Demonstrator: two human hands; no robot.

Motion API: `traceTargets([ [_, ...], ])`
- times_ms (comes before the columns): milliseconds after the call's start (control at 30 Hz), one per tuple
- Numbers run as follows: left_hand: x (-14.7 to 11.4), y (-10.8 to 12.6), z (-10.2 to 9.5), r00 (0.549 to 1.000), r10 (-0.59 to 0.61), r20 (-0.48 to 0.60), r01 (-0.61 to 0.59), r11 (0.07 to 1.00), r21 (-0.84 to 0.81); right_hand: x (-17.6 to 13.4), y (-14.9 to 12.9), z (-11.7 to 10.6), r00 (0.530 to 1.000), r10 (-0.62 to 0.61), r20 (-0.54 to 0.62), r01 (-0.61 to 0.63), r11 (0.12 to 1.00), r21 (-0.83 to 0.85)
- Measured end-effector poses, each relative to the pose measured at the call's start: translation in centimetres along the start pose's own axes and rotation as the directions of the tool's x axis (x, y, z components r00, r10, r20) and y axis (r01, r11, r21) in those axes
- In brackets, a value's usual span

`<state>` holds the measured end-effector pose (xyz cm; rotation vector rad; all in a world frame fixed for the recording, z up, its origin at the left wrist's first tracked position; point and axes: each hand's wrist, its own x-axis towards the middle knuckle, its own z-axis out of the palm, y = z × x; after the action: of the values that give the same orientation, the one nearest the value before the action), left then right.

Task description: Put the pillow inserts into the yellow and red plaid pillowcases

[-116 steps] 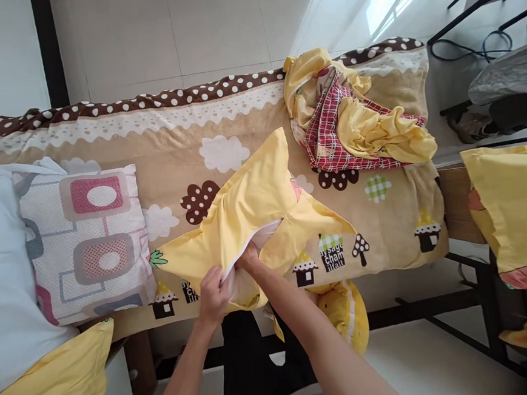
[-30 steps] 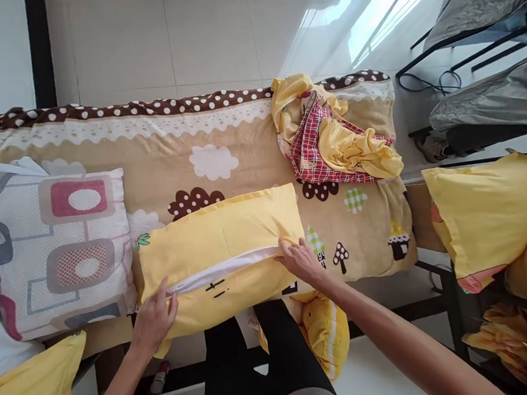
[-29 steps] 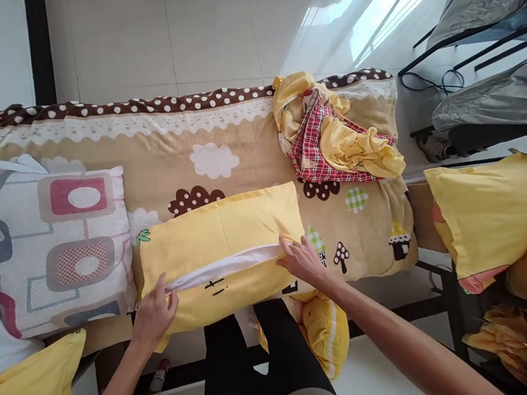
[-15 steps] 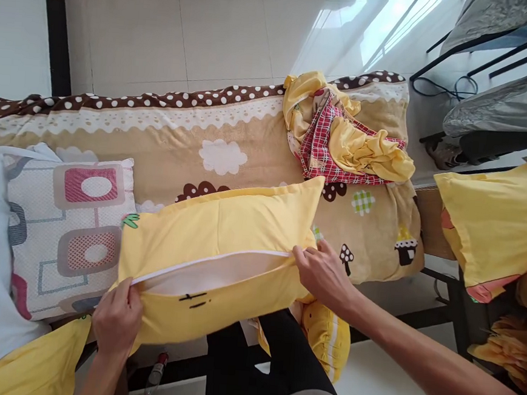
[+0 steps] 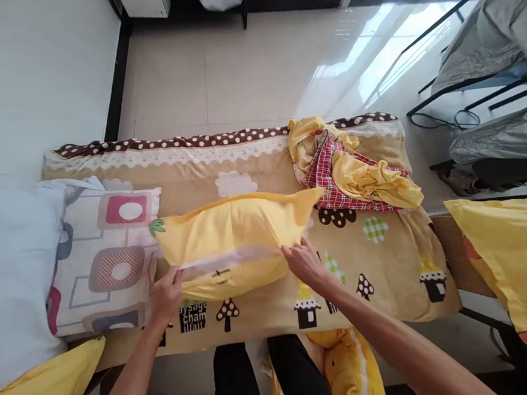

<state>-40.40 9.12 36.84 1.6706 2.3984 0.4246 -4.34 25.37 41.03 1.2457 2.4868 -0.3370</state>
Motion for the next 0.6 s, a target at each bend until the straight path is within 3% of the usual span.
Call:
traceTargets([
  [100, 0.4, 0.6, -0.7, 0.966, -0.091, -0.24, 0.094, 0.996, 0.002, -0.2, 0.7, -0.5, 0.976, -0.007, -0.218, 0.008, 1.0, 0.007],
  [167, 0.6, 0.9, -1.1, 0.983, -0.058, -0.173, 0.054, 0.998, -0.03, -0.2, 0.8, -0.6, 0.965, -0.081, -0.251, 0.088, 0.996, 0.019],
  [233, 0.9, 1.2, -1.3, 1.0, -0.01, -0.023, 0.007, 0.994, -0.106, 0.3, 0.6, -1.0, 0.974, -0.131, -0.183, 0.136, 0.991, 0.018],
  [267, 0.9, 1.2, -1.4, 1.0, -0.012, -0.002, 0.012, 0.992, -0.123, 0.5, 0.5, -1.2, 0.978, -0.141, -0.153, 0.145, 0.989, 0.012],
  [333, 0.7, 1.1, -1.7, 0.991, -0.074, -0.109, 0.063, 0.993, -0.1, 0.8, 0.2, -1.6, 0.973, -0.144, -0.182, 0.146, 0.989, -0.001],
  [400, 0.3, 1.3, -1.9, 0.961, -0.124, -0.249, 0.11, 0.992, -0.069, 0.7, -0.2, -1.7, 0.945, -0.142, -0.296, 0.154, 0.988, 0.017],
  [467, 0.0, 1.7, -1.9, 0.971, -0.119, -0.208, 0.096, 0.988, -0.117, 0.4, -0.7, -1.4, 0.923, -0.107, -0.368, 0.144, 0.987, 0.074],
  [533, -0.2, 2.2, -2.2, 0.993, -0.089, -0.081, 0.072, 0.978, -0.197, -0.2, -1.1, -1.0, 0.933, -0.04, -0.359, 0.094, 0.986, 0.135],
  [600, -0.6, 2.2, -2.9, 0.991, -0.1, -0.089, 0.082, 0.979, -0.188, -1.1, -1.2, -0.9, 0.931, 0.013, -0.365, 0.054, 0.984, 0.172],
])
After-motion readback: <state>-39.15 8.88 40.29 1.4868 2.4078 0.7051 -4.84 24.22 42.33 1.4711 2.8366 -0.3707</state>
